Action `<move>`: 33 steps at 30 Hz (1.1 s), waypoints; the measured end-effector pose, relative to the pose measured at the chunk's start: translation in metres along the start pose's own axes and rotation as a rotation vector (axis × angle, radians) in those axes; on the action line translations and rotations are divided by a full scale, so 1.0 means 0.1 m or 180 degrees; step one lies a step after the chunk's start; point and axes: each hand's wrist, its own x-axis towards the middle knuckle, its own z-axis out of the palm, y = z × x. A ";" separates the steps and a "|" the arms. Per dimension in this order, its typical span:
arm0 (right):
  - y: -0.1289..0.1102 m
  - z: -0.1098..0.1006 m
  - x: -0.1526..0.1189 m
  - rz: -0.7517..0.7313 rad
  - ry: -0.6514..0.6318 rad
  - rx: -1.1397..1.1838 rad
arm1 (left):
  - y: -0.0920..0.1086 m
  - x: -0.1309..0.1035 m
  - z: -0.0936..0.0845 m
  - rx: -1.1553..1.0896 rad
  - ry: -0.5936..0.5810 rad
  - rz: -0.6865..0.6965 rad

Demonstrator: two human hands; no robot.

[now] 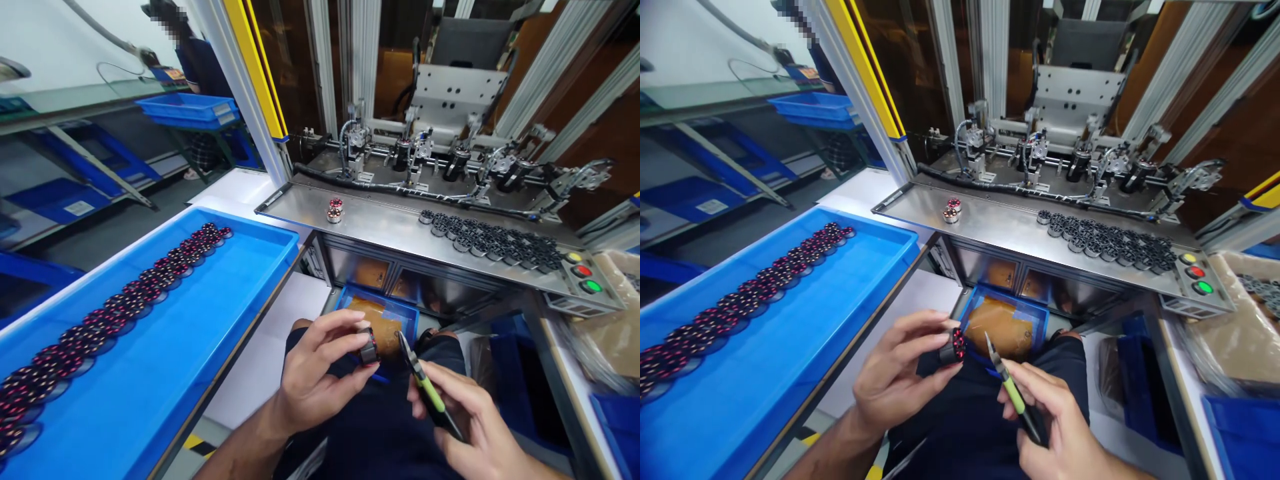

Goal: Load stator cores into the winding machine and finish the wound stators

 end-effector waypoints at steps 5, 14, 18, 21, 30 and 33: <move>-0.13 -0.04 -0.06 0.0088 -0.0365 0.0464 | 0.06 0.06 0.00 0.0673 -0.0029 0.0272; -0.06 -0.02 -0.04 0.0017 -0.0597 0.0306 | 0.06 0.08 0.02 0.0315 0.0120 0.0467; -0.07 -0.02 -0.02 -0.0075 -0.0646 0.0231 | 0.07 0.07 0.01 0.0258 0.0135 0.0418; -0.12 -0.02 0.02 -0.0214 -0.0587 0.0192 | 0.08 0.08 0.01 0.0206 0.0115 0.0344; -0.14 0.00 0.07 -0.0282 -0.0514 0.0186 | 0.10 0.08 0.01 0.0194 0.0096 0.0244; -0.13 0.00 0.06 -0.0272 -0.0515 0.0227 | 0.10 0.08 0.01 0.0193 0.0102 0.0222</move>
